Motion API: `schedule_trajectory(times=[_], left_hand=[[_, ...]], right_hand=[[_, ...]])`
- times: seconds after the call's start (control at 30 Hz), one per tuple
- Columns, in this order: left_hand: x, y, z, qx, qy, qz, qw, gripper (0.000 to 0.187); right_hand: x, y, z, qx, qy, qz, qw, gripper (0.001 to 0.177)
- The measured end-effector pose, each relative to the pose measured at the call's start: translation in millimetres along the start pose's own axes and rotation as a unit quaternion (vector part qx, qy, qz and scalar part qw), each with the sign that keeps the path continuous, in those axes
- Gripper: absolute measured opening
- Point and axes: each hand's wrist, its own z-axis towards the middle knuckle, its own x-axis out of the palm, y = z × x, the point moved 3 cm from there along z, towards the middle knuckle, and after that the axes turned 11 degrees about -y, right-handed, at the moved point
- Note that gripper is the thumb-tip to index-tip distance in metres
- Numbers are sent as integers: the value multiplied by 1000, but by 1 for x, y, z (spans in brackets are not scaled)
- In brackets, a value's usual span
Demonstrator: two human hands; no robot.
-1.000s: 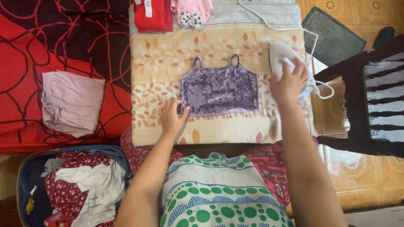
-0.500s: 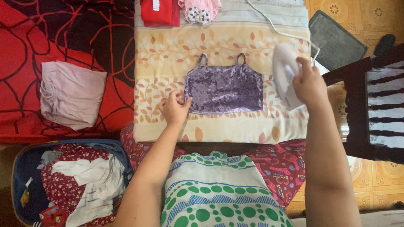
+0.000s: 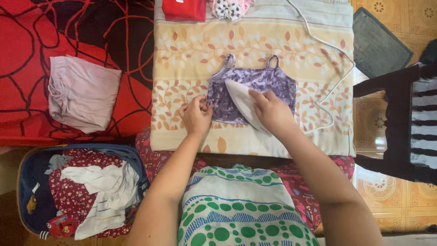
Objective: The person irons a small purple top and a white tank top on a padded surface, smoothing the fabric with an iron before folding each item and placing it aside.
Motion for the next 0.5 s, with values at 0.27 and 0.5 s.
schedule_trajectory(times=[0.27,0.5], left_hand=[[2,4,-2,-3,0,-12,1000,33],[9,12,-4,-12,-10,-20,1000,31]], right_hand=[[7,9,22,16,23,9,1000,42],[-18,-1,-21,-12,84,40,996,44]])
